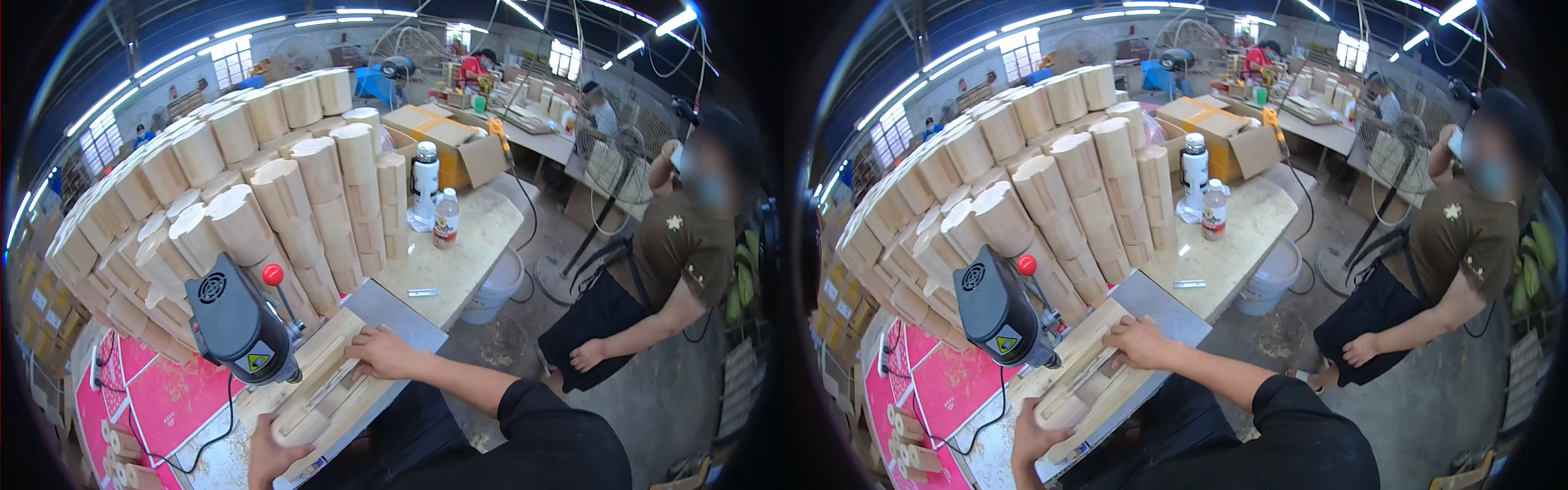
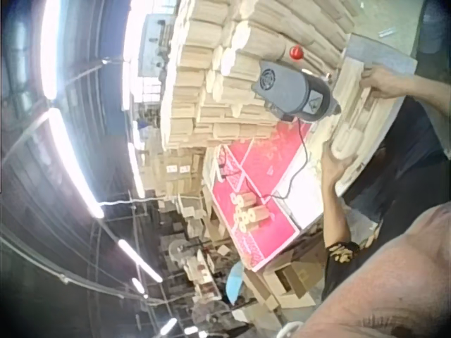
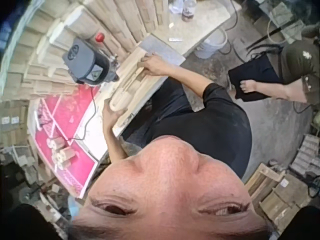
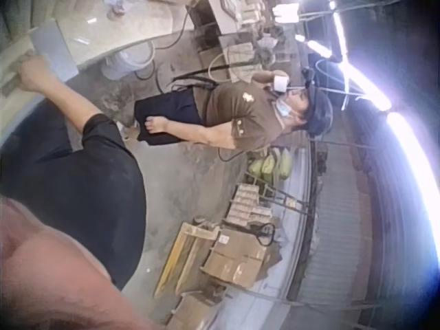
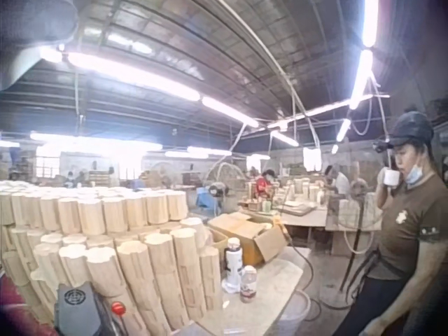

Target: Drilling holes or slots into cylindrical wooden blocks using a drill press.

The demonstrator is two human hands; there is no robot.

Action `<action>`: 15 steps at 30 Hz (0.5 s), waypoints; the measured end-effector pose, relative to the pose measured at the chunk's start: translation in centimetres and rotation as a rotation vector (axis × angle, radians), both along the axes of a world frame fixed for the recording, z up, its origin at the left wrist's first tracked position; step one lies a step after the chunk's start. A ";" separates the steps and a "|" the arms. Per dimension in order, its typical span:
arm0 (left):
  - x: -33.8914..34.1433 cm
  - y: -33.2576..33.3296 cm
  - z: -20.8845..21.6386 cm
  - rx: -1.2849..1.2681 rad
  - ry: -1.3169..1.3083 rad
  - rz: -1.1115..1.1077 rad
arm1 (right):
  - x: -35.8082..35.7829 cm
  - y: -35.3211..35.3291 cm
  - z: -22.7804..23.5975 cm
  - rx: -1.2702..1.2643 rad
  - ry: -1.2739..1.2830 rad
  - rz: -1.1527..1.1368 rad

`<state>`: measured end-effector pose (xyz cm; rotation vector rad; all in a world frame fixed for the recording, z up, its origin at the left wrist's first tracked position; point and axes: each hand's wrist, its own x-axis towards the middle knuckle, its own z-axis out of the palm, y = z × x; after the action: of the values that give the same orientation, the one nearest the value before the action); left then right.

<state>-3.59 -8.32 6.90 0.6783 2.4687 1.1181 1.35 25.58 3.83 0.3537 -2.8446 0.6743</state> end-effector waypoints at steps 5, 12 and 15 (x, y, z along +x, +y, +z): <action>0.6 -7.4 -1.9 -0.030 0.957 0.315 | -2.0 2.1 -2.0 -0.034 0.036 0.012; 2.8 -11.8 1.0 0.044 1.516 0.297 | -0.8 0.8 1.9 0.084 0.092 -0.017; 5.7 -15.5 0.8 -0.119 1.422 0.426 | -0.3 -0.2 1.1 0.051 0.099 0.019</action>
<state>2.08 -23.83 7.75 1.2216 3.9614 0.5884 1.05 25.34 4.96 0.4107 -2.7713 0.5718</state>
